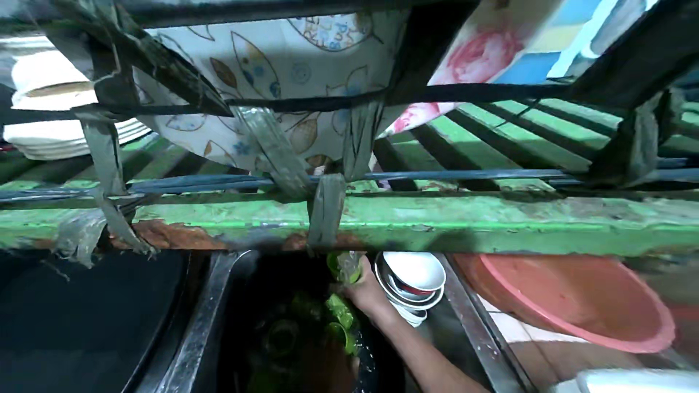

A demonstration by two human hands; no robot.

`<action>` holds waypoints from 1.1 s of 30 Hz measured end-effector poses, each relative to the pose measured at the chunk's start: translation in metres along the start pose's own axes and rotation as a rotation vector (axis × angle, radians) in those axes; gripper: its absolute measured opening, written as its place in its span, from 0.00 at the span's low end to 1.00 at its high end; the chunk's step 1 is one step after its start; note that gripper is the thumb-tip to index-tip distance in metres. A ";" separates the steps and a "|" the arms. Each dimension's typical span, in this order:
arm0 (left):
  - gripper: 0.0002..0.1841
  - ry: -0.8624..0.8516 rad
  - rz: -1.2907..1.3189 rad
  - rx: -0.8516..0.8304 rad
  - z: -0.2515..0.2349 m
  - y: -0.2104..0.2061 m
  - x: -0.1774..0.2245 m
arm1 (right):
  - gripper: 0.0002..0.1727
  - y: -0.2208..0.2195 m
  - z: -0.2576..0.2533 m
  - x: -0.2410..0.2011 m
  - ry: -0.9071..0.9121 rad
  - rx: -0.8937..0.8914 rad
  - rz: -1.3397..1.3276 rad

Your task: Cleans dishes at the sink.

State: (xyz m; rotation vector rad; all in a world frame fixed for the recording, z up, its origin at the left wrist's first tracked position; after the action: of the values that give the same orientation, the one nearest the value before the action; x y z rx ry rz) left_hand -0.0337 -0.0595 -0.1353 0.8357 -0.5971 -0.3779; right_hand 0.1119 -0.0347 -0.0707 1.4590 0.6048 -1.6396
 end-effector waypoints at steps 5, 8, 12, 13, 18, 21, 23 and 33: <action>0.24 -0.014 0.131 -0.019 -0.028 -0.009 -0.018 | 0.56 0.014 0.002 -0.024 -0.050 -0.271 0.493; 0.23 -0.033 0.288 -0.101 -0.038 0.029 -0.008 | 0.55 0.028 0.034 -0.050 0.020 -0.381 0.945; 0.26 -0.134 0.536 0.067 -0.029 0.089 0.019 | 0.32 0.061 0.087 -0.088 0.216 -0.345 1.085; 0.25 -0.129 0.560 0.086 -0.032 0.103 0.030 | 0.29 0.073 0.098 -0.095 0.253 -0.343 1.097; 0.27 0.039 1.177 -0.028 -0.036 0.123 0.043 | 0.26 0.148 0.168 -0.129 0.614 -0.066 0.818; 0.20 -0.093 0.768 0.157 -0.030 0.137 0.049 | 0.26 0.180 0.227 -0.173 0.903 0.075 0.502; 0.21 -0.250 0.227 0.315 -0.022 0.147 0.052 | 0.31 0.193 0.259 -0.211 1.046 0.189 0.424; 0.25 0.111 1.636 0.151 -0.024 0.123 0.030 | 0.31 0.203 0.204 -0.365 0.863 0.687 0.630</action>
State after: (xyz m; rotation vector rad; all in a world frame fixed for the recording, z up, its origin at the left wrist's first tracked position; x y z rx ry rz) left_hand 0.0150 0.0146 -0.0420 0.2884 -1.0076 1.2010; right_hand 0.1558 -0.2085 0.3580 2.5576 -0.0486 -0.6705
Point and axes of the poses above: each hand's wrist, its own z-axis away from the middle knuckle, its own y-axis out of the back of the hand, x = y × z, the point moved 2 cm from there along -z, towards the middle knuckle, and after that the axes turned 2 degrees about y, right-handed, at the moved point
